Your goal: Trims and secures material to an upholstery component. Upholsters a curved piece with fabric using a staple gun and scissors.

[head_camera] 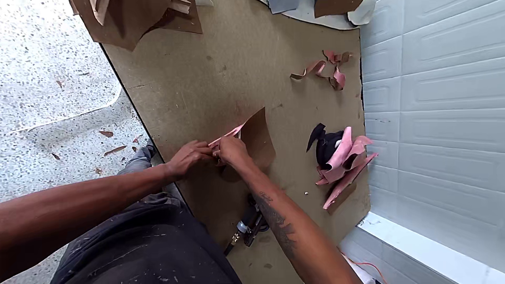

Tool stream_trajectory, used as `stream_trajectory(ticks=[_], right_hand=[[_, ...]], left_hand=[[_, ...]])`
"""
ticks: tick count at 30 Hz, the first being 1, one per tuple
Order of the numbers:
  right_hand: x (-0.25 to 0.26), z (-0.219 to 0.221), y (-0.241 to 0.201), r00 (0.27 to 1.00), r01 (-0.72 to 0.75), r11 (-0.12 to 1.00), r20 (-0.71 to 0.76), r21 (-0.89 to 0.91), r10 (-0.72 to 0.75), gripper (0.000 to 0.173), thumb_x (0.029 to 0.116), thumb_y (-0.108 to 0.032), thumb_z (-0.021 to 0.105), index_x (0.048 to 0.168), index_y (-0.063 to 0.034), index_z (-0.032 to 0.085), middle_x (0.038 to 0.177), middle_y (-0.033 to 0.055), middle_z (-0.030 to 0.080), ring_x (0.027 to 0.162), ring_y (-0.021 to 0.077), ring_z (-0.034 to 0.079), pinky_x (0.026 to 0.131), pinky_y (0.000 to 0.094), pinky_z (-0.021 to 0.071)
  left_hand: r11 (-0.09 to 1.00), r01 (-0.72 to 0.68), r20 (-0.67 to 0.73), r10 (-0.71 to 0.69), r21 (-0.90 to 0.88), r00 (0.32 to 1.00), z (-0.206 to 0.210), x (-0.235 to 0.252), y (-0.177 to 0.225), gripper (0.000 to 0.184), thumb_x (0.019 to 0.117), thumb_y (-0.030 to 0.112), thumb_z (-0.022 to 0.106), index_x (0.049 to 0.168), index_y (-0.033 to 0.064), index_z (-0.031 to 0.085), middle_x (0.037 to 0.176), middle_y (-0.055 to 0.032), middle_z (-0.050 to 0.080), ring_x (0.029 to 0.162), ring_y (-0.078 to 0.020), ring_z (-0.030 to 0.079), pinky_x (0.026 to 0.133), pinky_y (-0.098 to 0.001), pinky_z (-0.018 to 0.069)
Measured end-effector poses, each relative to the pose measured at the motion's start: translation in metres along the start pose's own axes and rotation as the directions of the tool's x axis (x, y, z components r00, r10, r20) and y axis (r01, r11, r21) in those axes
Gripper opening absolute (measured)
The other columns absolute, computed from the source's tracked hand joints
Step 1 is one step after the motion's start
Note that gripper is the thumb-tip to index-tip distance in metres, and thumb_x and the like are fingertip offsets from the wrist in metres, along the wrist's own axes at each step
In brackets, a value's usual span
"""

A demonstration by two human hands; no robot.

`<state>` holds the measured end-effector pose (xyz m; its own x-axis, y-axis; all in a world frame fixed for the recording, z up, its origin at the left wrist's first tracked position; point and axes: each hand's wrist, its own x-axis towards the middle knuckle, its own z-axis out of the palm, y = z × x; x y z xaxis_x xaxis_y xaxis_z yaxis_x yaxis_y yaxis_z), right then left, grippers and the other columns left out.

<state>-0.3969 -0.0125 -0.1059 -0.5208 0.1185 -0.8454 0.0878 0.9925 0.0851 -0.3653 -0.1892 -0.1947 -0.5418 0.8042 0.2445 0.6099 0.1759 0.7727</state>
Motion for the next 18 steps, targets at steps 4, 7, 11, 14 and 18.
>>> stream_trajectory(ticks=[4,7,11,14,18], right_hand=[[-0.004,0.009,0.004,0.999,0.002,1.0,-0.039,0.028,-0.001,0.024,0.0908,-0.033,0.072,0.089,-0.0092,0.074,0.096,0.0138,0.073,0.095,0.0345,0.07,0.077,0.0589,0.0566],[-0.009,0.015,0.009,0.995,0.008,0.996,-0.103,0.091,0.001,0.017,0.0913,-0.024,0.069,0.093,-0.0081,0.074,0.099,0.0154,0.072,0.097,0.0359,0.07,0.078,0.0601,0.0562],[-0.014,0.044,0.028,0.959,0.107,0.954,-0.283,0.28,-0.025,0.019,0.0946,-0.029,0.066,0.099,-0.0122,0.076,0.098,0.0142,0.074,0.094,0.0353,0.071,0.079,0.0624,0.0561],[-0.053,0.09,0.052,0.818,0.305,0.781,-0.57,0.544,0.078,0.029,0.1005,-0.038,0.062,0.101,-0.0123,0.075,0.095,0.0069,0.073,0.091,0.024,0.071,0.083,0.054,0.0581],[-0.153,0.2,0.11,0.584,0.247,0.561,-0.583,0.79,0.565,0.043,0.1002,-0.046,0.063,0.127,-0.0129,0.067,0.116,0.0041,0.071,0.106,0.0174,0.069,0.093,0.0449,0.0596]], left_hand=[[0.991,0.133,-0.036,-0.132,0.029,0.991,0.011,0.003,0.0,0.014,0.0953,0.018,0.065,0.086,0.0179,0.075,0.094,0.0023,0.067,0.097,-0.0189,0.061,0.083,-0.0393,0.0513],[0.963,0.264,-0.004,-0.264,0.055,0.965,0.005,0.017,0.009,0.009,0.0927,0.021,0.07,0.086,0.0192,0.076,0.107,-0.0017,0.061,0.106,-0.0218,0.057,0.089,-0.0405,0.0538],[0.884,0.43,0.14,-0.457,0.185,0.879,-0.013,0.043,0.02,0.028,0.0812,0.029,0.085,0.099,0.0146,0.07,0.11,-0.0071,0.064,0.097,-0.0283,0.066,0.079,-0.0531,0.0589],[0.829,0.443,0.253,-0.535,0.342,0.806,-0.02,0.062,0.027,0.047,0.0741,0.039,0.09,0.109,0.0143,0.07,0.105,-0.0079,0.07,0.094,-0.0317,0.069,0.078,-0.0603,0.0576],[0.767,0.333,0.396,-0.589,0.548,0.705,-0.029,0.083,0.028,0.055,0.0685,0.063,0.086,0.098,0.0181,0.071,0.089,-0.0091,0.071,0.087,-0.034,0.07,0.069,-0.0626,0.0553]])
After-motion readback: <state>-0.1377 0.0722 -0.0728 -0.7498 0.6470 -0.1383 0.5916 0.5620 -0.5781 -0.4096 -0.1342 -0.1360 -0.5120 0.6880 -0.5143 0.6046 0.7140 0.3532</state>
